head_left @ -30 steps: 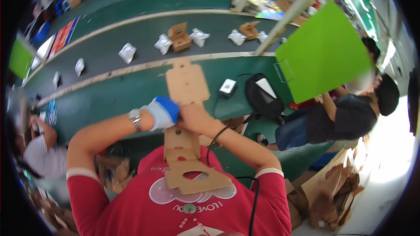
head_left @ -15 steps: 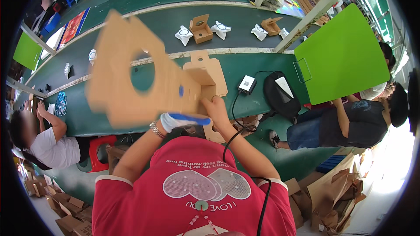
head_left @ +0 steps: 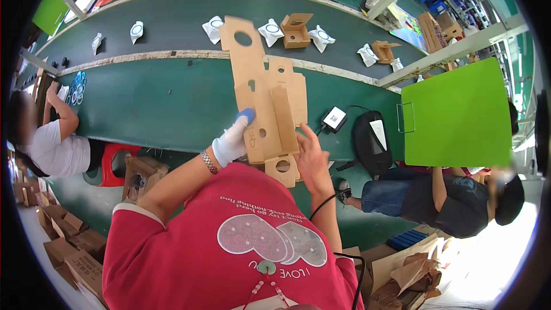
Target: Manually fold and assemble cardboard structural components at a production station.
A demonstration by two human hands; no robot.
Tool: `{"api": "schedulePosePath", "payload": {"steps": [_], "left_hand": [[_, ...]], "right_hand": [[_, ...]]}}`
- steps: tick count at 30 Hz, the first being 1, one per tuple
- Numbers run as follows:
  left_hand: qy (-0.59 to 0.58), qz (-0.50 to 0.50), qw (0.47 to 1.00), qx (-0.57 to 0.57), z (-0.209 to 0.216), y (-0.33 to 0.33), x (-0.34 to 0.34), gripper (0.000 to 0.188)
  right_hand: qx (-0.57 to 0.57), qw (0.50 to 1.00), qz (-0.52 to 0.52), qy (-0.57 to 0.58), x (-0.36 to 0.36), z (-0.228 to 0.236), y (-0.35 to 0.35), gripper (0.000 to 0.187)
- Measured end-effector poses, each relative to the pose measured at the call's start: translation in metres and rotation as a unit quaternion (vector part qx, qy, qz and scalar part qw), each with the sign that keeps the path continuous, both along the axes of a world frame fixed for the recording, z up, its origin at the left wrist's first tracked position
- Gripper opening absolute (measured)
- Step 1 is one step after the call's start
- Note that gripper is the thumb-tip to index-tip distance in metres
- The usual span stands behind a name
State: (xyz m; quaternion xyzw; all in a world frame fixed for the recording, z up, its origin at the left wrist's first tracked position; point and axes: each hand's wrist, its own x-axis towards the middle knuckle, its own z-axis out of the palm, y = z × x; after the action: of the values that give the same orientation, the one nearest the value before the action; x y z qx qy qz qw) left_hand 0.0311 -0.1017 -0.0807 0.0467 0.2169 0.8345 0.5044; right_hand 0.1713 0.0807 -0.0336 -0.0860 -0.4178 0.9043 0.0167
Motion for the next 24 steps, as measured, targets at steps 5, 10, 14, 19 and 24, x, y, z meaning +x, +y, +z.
{"api": "schedulePosePath", "payload": {"steps": [5, 10, 14, 19, 24], "left_hand": [[0.127, -0.094, 0.985, -0.076, -0.001, -0.029, 0.02, 0.069], [0.13, -0.099, 0.916, -0.367, 0.036, -0.042, 0.018, 0.064], [0.456, 0.11, 0.804, -0.366, 0.075, -0.033, 0.042, 0.073], [0.385, 0.137, 0.865, -0.289, 0.049, -0.024, 0.036, 0.045], [0.553, 0.116, 0.758, -0.327, 0.057, -0.022, 0.014, 0.02]], "right_hand": [[0.071, 0.993, -0.062, -0.069, -0.009, 0.015, -0.035, 0.066], [0.108, 0.991, -0.061, -0.056, -0.006, 0.023, -0.04, 0.077], [0.255, 0.966, -0.036, -0.005, -0.009, 0.019, -0.041, 0.079], [0.071, 0.991, -0.076, -0.087, -0.012, 0.0, -0.051, 0.039], [0.224, 0.961, -0.1, -0.125, -0.028, -0.002, -0.053, 0.036]]}}
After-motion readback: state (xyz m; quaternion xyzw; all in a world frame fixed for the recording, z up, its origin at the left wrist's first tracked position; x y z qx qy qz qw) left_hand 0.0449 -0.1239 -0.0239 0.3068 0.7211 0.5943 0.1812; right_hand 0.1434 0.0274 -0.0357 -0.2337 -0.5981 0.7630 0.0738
